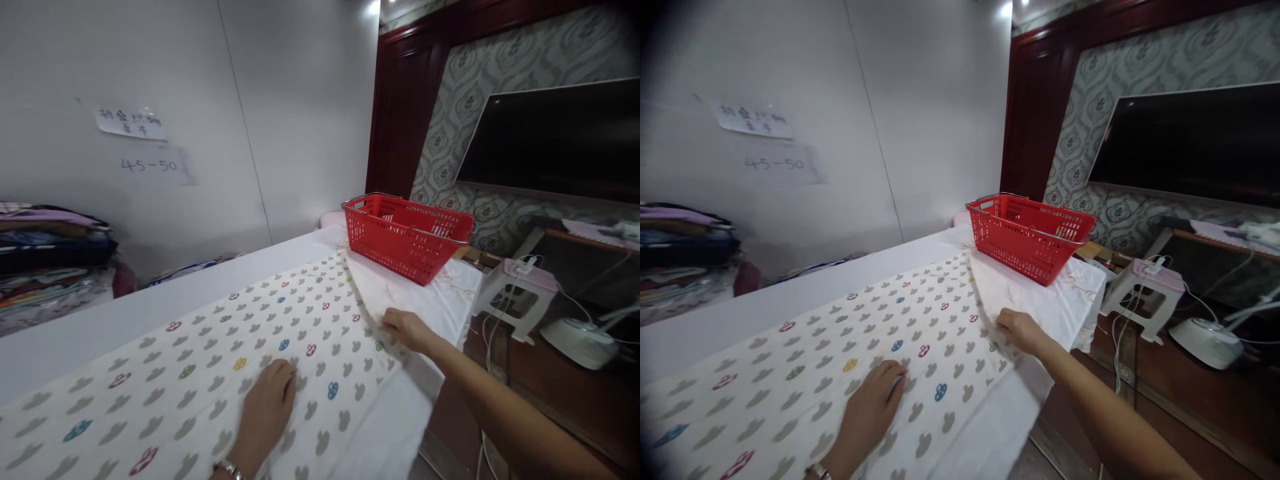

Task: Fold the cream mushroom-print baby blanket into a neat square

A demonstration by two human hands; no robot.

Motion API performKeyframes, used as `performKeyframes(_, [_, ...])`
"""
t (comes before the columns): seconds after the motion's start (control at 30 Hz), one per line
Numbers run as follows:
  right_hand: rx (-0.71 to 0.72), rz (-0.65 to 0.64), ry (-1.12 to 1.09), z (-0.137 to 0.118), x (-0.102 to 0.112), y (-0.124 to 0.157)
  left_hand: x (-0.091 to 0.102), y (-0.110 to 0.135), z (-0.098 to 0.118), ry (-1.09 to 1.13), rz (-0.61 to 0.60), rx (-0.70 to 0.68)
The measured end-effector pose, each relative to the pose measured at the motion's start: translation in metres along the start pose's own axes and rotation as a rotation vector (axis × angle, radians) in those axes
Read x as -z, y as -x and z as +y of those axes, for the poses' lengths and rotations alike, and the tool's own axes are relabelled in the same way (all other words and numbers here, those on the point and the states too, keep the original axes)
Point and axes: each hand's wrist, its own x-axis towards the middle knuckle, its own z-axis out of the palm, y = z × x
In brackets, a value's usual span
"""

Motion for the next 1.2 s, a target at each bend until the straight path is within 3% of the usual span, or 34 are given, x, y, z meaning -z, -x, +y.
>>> performKeyframes(0.03, [0.003,-0.058,-0.067,-0.004,-0.004,-0.003,0.001,0.0,0.001,0.001,-0.003,0.0])
performKeyframes(0.1, [-0.159,-0.057,-0.123,-0.001,-0.007,-0.011,0.002,0.0,0.003,0.008,-0.011,-0.001])
performKeyframes(0.23, [-0.61,0.179,0.073,0.039,0.004,-0.032,0.004,0.001,0.004,0.034,0.001,0.001])
performKeyframes(0.4, [-0.821,0.12,0.197,0.082,0.007,-0.063,0.0,0.002,0.001,0.071,0.006,0.023])
performKeyframes(0.63, [-0.835,0.054,0.232,0.091,-0.004,-0.097,0.022,-0.008,0.005,0.154,-0.156,0.096])
performKeyframes(0.73, [-0.851,0.116,0.272,0.099,0.001,-0.089,0.027,-0.008,-0.003,0.087,-0.112,0.049])
performKeyframes(0.83, [-0.917,0.15,0.304,0.11,0.006,-0.072,0.019,-0.001,-0.017,-0.044,-0.033,-0.061])
performKeyframes(0.97, [-0.935,0.113,0.292,0.122,0.012,-0.064,0.005,0.012,-0.028,-0.154,-0.075,-0.152])
performKeyframes(1.2, [-0.845,0.011,0.243,0.128,0.017,-0.1,0.003,0.014,-0.03,-0.171,-0.06,-0.138])
